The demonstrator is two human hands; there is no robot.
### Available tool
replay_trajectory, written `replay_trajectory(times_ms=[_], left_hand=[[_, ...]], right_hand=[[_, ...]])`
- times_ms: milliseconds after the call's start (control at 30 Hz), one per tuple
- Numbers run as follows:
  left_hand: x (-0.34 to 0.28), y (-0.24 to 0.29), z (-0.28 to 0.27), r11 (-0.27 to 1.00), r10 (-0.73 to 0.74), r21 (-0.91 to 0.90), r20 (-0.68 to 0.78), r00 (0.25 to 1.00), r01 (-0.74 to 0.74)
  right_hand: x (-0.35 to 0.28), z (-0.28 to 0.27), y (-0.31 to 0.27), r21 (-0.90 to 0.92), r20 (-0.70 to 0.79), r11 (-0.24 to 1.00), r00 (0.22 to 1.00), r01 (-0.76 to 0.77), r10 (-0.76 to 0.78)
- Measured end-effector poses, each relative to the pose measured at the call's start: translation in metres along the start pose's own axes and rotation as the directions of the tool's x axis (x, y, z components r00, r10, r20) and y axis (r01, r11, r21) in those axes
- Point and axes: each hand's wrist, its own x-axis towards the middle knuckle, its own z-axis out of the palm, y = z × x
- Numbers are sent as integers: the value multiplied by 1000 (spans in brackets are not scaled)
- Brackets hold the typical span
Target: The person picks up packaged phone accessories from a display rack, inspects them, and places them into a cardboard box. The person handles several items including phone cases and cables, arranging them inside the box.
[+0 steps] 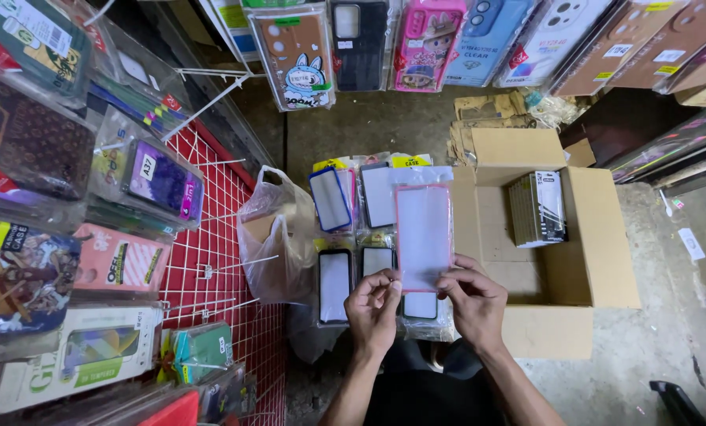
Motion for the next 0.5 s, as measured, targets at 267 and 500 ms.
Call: replay_trajectory(times_ms=[267,500], left_hand=[[-2,8,4,997,46,54,24,999,-48],[-7,17,8,994,90,54,62,994,-93]], right_hand=[[0,0,-4,-1,-92,1000,995,-26,26],[-4,1,-5,-99,-185,991,980,-93,74]])
